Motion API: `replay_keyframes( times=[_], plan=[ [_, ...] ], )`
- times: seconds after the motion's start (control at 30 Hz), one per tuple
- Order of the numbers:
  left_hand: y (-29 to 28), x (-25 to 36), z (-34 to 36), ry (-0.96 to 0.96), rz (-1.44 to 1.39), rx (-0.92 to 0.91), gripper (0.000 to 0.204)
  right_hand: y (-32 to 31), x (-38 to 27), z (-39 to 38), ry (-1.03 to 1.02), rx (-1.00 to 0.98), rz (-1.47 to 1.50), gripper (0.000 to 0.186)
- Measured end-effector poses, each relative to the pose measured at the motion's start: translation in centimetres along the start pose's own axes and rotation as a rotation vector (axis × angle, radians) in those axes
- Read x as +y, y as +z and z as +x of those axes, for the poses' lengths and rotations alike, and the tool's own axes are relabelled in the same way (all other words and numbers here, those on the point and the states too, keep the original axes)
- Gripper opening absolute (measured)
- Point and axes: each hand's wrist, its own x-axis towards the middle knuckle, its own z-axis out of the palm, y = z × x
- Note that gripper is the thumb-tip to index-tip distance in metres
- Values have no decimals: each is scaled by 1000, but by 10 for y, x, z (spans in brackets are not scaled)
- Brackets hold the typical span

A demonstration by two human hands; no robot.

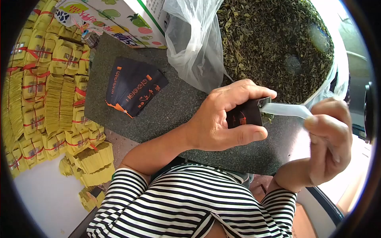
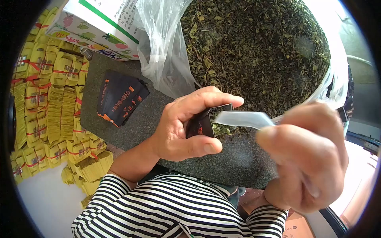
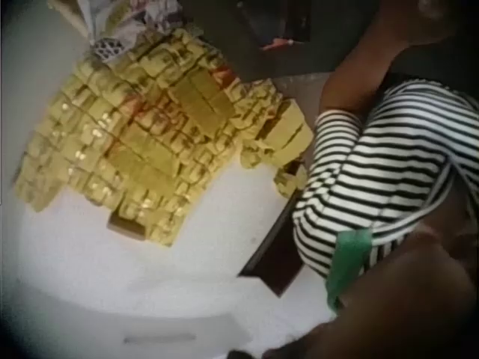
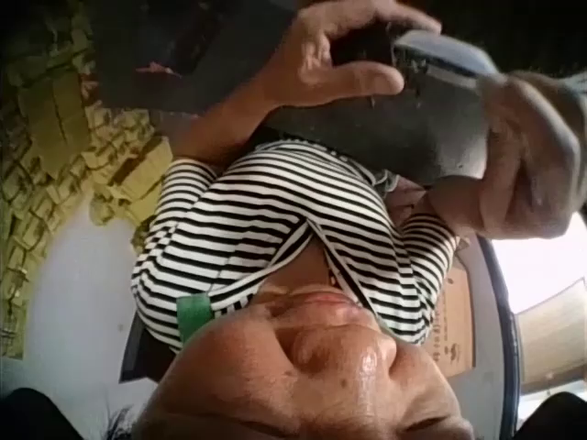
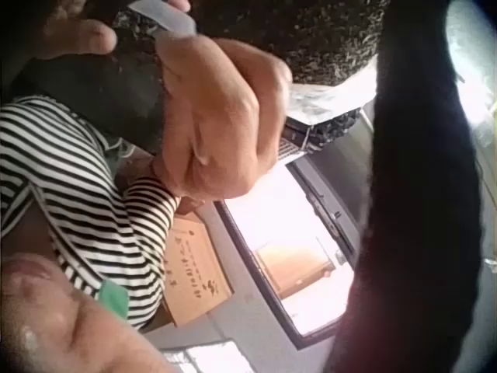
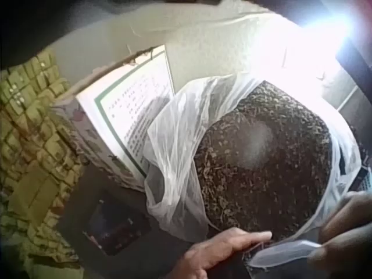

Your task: Scooping dried tea leaves from a large plastic bag into individual black packets using a plastic spoon.

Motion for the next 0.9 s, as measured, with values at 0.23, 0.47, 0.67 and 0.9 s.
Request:
replay_keyframes(
  times=[0.23, 0.47, 0.67, 0.9],
  plan=[
    [6, 0, -3, -114, -266, 39, 77, 20, 2, 4, -49, 21, 19, 15],
    [8, -2, -4, -200, -519, -5, 93, -25, 24, 5, -226, -100, 75, 22],
    [8, -4, -1, -190, -561, -14, 95, -3, 5, -1, -174, -41, 48, 13],
    [4, -1, -1, -220, -568, -42, 95, 5, 7, -3, -236, 140, -96, 15]
  ],
)
